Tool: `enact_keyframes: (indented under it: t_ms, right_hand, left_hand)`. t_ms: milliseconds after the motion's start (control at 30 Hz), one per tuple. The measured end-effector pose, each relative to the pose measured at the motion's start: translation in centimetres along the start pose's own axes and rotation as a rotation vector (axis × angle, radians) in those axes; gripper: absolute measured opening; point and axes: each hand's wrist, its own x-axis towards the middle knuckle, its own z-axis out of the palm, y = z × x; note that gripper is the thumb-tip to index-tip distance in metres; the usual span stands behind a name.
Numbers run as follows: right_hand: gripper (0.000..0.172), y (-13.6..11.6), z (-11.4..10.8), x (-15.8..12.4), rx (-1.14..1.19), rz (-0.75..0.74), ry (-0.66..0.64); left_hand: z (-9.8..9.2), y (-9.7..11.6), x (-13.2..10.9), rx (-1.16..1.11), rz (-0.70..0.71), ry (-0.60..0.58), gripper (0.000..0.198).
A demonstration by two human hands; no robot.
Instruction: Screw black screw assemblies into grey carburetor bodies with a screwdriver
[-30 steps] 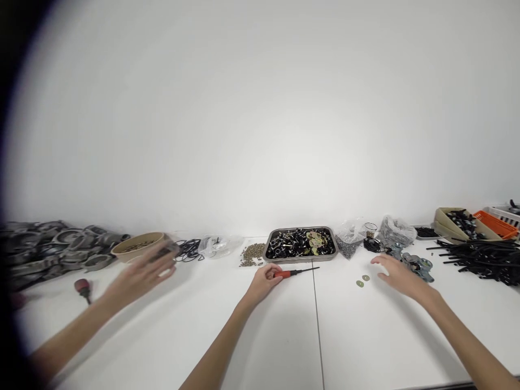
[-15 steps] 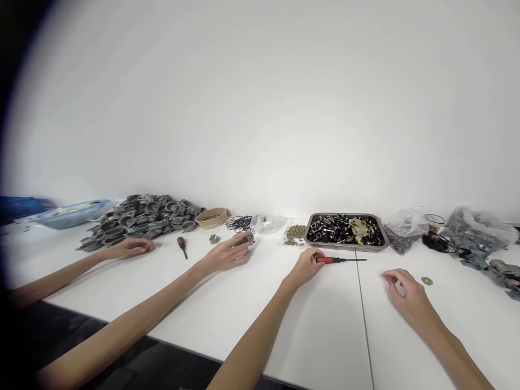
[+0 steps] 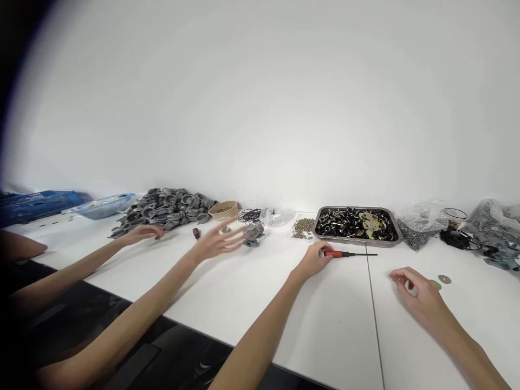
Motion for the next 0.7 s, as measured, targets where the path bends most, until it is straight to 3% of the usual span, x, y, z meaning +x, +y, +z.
enact_keyframes:
  t_ms: [333, 433, 533, 700]
  right_hand:
    - [0.031, -0.5, -0.2, -0.2, 0.015, 0.055, -0.070]
    - [0.030, -0.5, -0.3, -0.1, 0.019, 0.062, -0.078]
    - [0.032, -0.6, -0.4, -0.1, 0.039, 0.075, -0.093]
    - [0.029, -0.5, -0.2, -0.2, 0.045, 0.053, -0.090]
  left_hand:
    - [-0.1, 0.6, 0.0, -0.003, -0.003, 0.015, 0.014]
    - [-1.4, 0.8, 0.3, -0.028, 0.015, 0.029, 0.015]
    - [-5.7, 1.7, 1.4, -0.027, 0.042, 0.107, 0.018]
    - [-18.0, 4.2, 4.2, 0.361, 0.144, 0.243, 0.027]
